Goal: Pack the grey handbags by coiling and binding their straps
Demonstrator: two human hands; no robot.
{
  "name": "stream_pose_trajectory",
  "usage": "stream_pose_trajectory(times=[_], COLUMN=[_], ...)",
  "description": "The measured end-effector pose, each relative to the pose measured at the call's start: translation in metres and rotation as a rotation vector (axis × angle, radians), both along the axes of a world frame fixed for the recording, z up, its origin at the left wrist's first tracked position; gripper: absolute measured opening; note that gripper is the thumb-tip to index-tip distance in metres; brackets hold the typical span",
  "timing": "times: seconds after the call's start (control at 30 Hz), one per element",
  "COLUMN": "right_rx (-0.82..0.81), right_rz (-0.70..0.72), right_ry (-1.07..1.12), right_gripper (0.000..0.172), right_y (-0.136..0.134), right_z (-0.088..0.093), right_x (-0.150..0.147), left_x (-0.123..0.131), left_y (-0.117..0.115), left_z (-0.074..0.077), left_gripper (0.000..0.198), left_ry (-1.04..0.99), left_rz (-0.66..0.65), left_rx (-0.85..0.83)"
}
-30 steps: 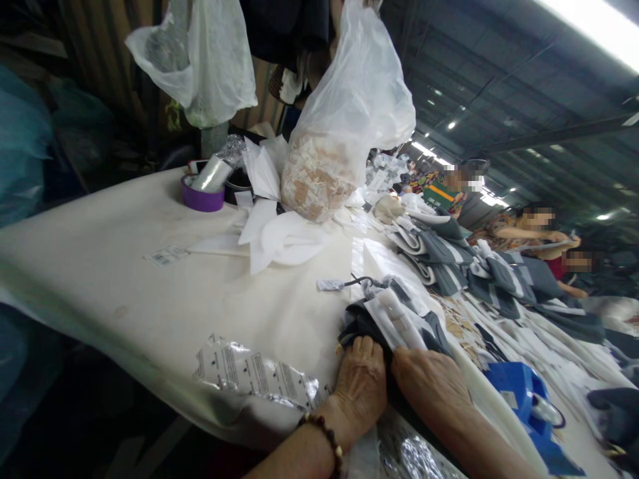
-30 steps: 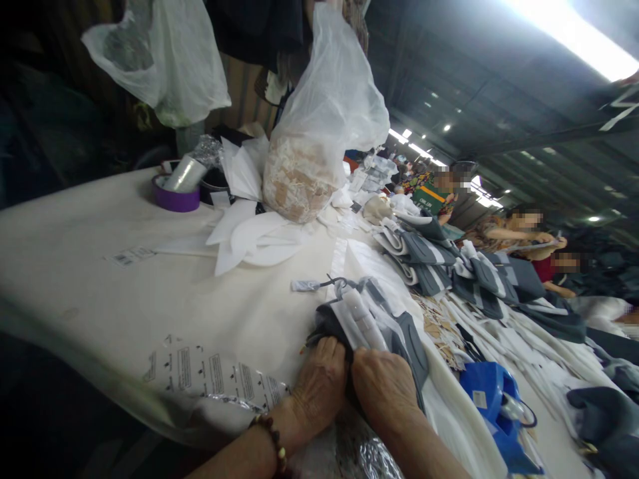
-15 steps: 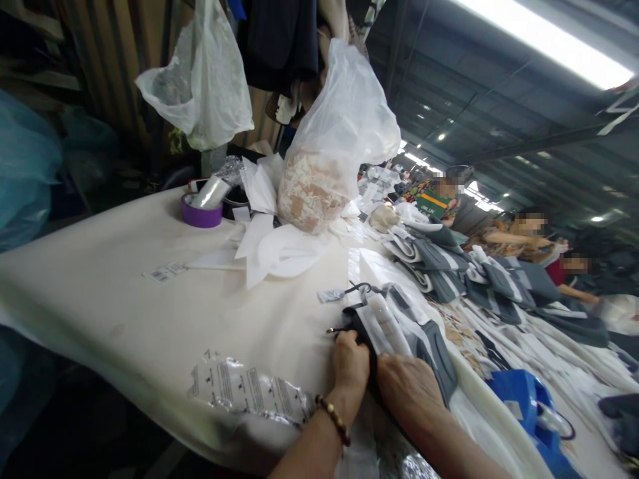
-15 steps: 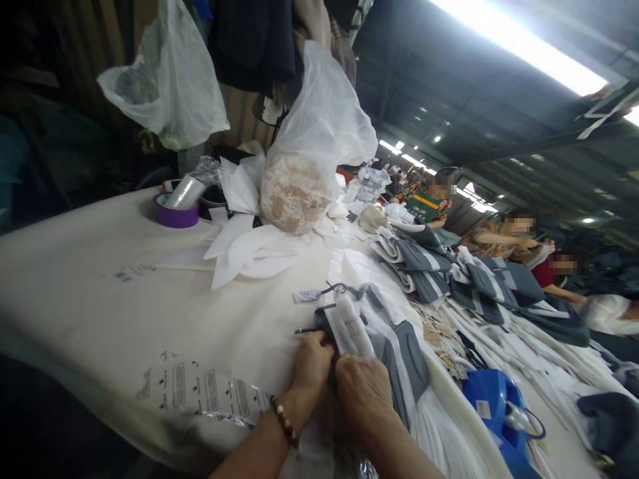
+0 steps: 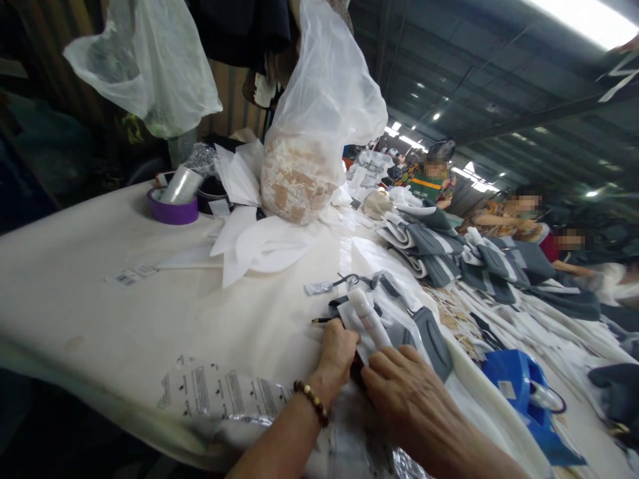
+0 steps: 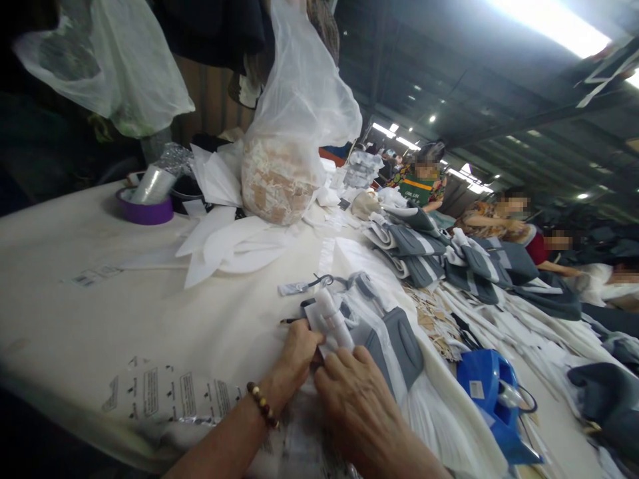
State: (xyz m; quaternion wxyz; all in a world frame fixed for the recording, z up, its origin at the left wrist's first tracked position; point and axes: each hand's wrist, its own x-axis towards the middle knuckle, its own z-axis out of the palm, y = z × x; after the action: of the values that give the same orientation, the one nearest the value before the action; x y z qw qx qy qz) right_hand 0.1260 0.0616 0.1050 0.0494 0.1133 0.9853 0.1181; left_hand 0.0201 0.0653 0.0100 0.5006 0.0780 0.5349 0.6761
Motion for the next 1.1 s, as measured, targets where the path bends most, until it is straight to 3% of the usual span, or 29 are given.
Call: stream_pose_trajectory(times=[0.13,0.23,0.33,0.47,0.63,0.87,1.1], right_rx=[-0.303,-0.469,-0.518,-0.396,-0.17,0.019,0.253], right_rz=[-0.011,0.028,0.028,-0.003,0.067,0.096,0.116], right_ry=[0.039,0.11,0.074,-0.032,-0.05,-0.045,-0.175], right_gripper=[0.011,0.018,0.016,0.016,0.024,0.018,0.011], right_y=[0.021,0.036,0.044,0.046,0.044,0.035,0.02], right_z=[0.03,0.032,0.028,0.022,0.009,0.005,-0.007], right_x=[0.014,0.021,0.021,0.01,0.0,-0.004,-0.003], left_x=[-0.012,-0.022,-0.029,-0.032,-0.033,-0.033,-0.034], left_y=[0.001,0.003,0.006,0.01,0.013,0.015,0.018], left_z=[0.012,0.015,0.013,0.008,0.004,0.001,0.004], left_gripper=[0.006,0.016,0.017,0.022,0.023,0.019,0.004], left_ry=[-0.003,-0.057,-0.131,-0.192,-0.228,-0.235,-0.221], left_rz=[-0.018,-0.007,0.0,0.013,0.019,0.021,0.009], left_rx=[-0.02,-0.006,0.0,0.001,-0.002,-0.03,-0.106])
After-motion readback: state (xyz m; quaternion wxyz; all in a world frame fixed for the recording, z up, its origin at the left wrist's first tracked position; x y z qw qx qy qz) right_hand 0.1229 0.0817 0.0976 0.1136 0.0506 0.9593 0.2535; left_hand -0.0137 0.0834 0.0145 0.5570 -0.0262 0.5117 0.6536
